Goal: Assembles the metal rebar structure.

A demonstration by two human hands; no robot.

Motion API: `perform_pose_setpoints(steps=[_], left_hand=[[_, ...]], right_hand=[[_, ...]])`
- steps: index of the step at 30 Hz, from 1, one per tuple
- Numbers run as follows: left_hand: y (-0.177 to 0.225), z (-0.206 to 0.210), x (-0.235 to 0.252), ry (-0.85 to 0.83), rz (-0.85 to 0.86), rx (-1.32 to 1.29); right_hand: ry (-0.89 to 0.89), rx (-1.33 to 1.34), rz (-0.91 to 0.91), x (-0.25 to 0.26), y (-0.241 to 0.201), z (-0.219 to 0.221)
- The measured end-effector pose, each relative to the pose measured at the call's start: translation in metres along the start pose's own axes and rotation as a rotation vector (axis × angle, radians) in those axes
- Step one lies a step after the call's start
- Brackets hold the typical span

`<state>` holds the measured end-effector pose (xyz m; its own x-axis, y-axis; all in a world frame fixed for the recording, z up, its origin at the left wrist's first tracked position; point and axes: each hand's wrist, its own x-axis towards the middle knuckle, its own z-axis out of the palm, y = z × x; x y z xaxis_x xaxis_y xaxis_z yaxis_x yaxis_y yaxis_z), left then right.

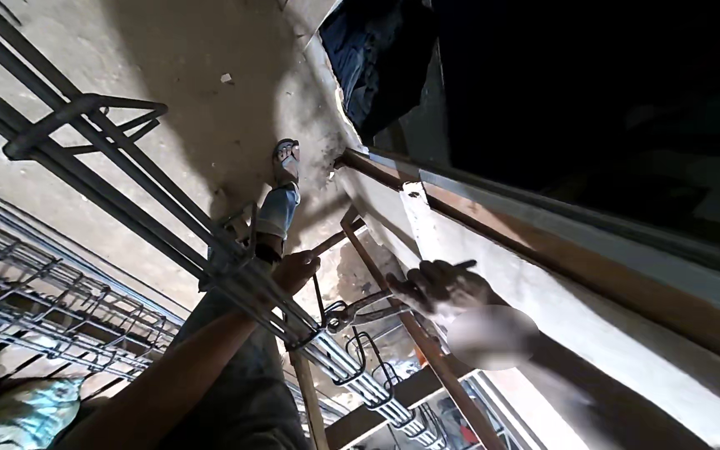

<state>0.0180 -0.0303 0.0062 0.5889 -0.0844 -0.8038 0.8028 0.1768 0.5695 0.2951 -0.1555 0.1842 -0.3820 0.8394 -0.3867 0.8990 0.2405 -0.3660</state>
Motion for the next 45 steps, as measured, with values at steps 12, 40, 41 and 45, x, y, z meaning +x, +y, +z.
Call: perform_pose_setpoints(steps=[12, 40, 41, 45], left_hand=[[0.008, -0.002, -0.001, -0.026, -0.104, -0.064], [0.011, -0.010, -0.003, -0.056, -0.093, -0.057], [0.011, -0.009, -0.002, -0.051, -0.090, -0.059], [0.010, -0.006, -0.003, -0.054, -0.097, -0.059]], right_hand=[[-0.192, 0.390, 0.067, 0.007, 0.020, 0.049], [0.035, -0.124, -0.034, -0.054, -0.048, -0.033], [0.051, -0.135, -0.046, -0.050, -0.042, -0.032], [-0.046, -0.175, -0.216, -0.032, -0.013, -0.041]])
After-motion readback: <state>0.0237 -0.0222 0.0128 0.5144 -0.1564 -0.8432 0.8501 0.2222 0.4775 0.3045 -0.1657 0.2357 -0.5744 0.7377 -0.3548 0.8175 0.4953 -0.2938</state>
